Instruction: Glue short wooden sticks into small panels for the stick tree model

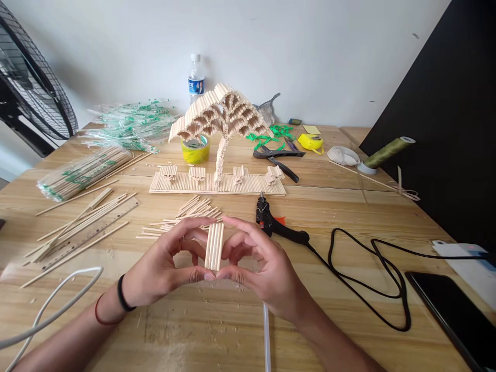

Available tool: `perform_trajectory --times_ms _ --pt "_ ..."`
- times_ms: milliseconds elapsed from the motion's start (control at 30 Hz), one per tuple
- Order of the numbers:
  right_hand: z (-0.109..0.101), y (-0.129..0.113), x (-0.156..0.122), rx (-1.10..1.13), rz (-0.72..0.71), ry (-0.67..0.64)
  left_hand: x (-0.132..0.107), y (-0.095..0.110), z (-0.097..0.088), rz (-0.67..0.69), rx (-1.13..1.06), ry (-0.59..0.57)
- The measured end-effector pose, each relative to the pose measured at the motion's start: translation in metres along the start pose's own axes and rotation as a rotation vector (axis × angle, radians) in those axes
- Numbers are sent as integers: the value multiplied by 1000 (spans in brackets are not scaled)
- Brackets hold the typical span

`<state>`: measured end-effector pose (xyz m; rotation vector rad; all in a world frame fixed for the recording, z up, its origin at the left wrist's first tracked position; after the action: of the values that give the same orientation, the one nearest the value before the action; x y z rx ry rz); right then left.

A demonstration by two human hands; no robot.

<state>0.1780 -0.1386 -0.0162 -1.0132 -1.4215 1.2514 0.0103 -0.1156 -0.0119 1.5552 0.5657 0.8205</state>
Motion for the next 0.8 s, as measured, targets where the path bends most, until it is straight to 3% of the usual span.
perform_trajectory --times_ms 800 --pt "-2 -3 -2 -53 -47 -8 -3 1 1 33 -1 3"
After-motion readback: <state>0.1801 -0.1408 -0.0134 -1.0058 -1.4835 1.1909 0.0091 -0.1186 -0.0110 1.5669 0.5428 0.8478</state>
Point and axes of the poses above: each hand's wrist, its own x-axis towards the middle knuckle, its own z-axis out of the palm, y = z × x, the point moved 7 cm from there along x, towards the middle knuckle, and after that the axes turned 3 degrees about z, right-handed, at the moved point
